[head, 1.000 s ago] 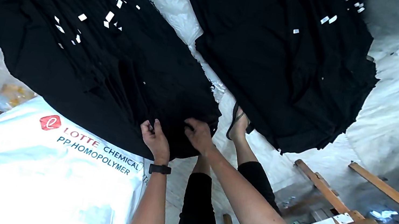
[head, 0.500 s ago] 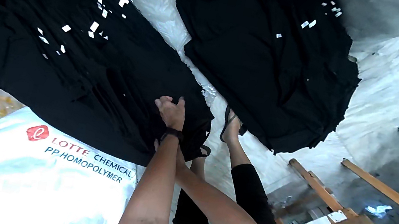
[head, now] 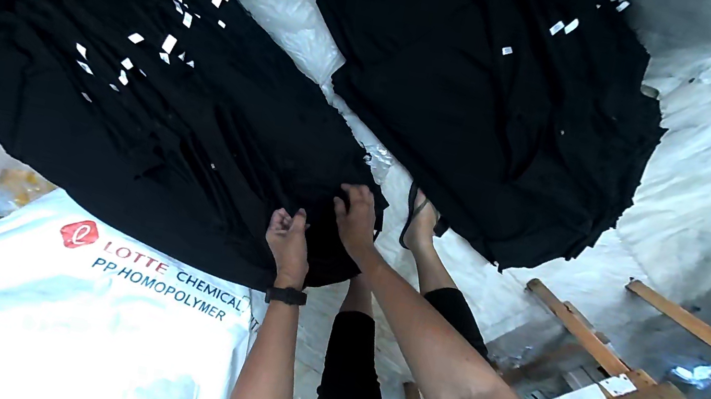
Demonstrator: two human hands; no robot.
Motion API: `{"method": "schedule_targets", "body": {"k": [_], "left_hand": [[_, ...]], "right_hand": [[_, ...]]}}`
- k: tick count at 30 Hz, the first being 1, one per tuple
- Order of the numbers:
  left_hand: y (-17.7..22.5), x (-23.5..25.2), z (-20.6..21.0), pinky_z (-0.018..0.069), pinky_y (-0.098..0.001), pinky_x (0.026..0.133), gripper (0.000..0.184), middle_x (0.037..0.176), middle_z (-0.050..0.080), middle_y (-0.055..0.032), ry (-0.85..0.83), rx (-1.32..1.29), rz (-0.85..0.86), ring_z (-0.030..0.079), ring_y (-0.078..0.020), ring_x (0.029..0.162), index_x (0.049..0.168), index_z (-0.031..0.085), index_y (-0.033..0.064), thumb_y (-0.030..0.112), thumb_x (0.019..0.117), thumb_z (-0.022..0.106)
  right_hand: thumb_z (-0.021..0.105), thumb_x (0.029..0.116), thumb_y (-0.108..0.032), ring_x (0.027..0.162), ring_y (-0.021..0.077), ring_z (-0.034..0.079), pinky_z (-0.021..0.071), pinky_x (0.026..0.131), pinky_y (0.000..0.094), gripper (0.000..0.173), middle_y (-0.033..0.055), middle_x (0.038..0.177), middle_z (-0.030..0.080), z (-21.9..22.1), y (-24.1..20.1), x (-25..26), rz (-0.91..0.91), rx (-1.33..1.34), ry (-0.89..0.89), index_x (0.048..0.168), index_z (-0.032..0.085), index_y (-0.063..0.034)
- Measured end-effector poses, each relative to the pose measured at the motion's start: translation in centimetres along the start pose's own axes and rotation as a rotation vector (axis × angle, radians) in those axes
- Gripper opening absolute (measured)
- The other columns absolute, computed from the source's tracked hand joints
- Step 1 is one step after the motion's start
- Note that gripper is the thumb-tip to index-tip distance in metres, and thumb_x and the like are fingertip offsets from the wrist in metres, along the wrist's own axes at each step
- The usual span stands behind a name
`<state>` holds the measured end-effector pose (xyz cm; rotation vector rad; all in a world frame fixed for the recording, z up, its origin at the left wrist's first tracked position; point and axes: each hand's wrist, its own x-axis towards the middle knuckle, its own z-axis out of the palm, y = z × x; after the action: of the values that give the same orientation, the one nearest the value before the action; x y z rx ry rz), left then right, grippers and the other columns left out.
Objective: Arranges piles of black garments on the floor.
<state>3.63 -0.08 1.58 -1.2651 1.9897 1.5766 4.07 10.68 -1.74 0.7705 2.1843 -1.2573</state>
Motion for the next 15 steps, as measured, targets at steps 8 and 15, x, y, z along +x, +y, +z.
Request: {"method": "schedule_targets", "body": {"k": [8, 15], "left_hand": [[-0.9, -0.9, -1.7, 0.0574, -0.0255, 0.070, 0.016, 0.069, 0.057, 0.0038, 0.053, -0.081, 0.052, 0.062, -0.0056, 0.066, 0.087, 0.053, 0.0057, -0.009, 0.0923, 0.056], [0.1, -1.6, -2.3, 0.0522, -0.0219, 0.065, 0.013, 0.073, 0.053, 0.0005, 0.130, 0.173, 0.157, 0.056, -0.0042, 0.066, 0.092, 0.054, 0.0014, -0.007, 0.0886, 0.064]], "right_hand": [[0.070, 0.0938, -0.006, 0.110, 0.0445, 0.062, 0.0510, 0.082, 0.0582, 0.016, 0.0253, 0.113, 0.066, -0.4, -0.5, 1.2, -0.225, -0.268, 0.016, 0.106, 0.073, 0.0035], [0.059, 0.0976, -0.005, 0.110, 0.0404, 0.067, 0.0529, 0.097, 0.0526, 0.022, 0.0261, 0.113, 0.069, -1.1, -1.1, -1.9, -0.238, -0.116, -0.399, 0.112, 0.068, 0.0093]]}}
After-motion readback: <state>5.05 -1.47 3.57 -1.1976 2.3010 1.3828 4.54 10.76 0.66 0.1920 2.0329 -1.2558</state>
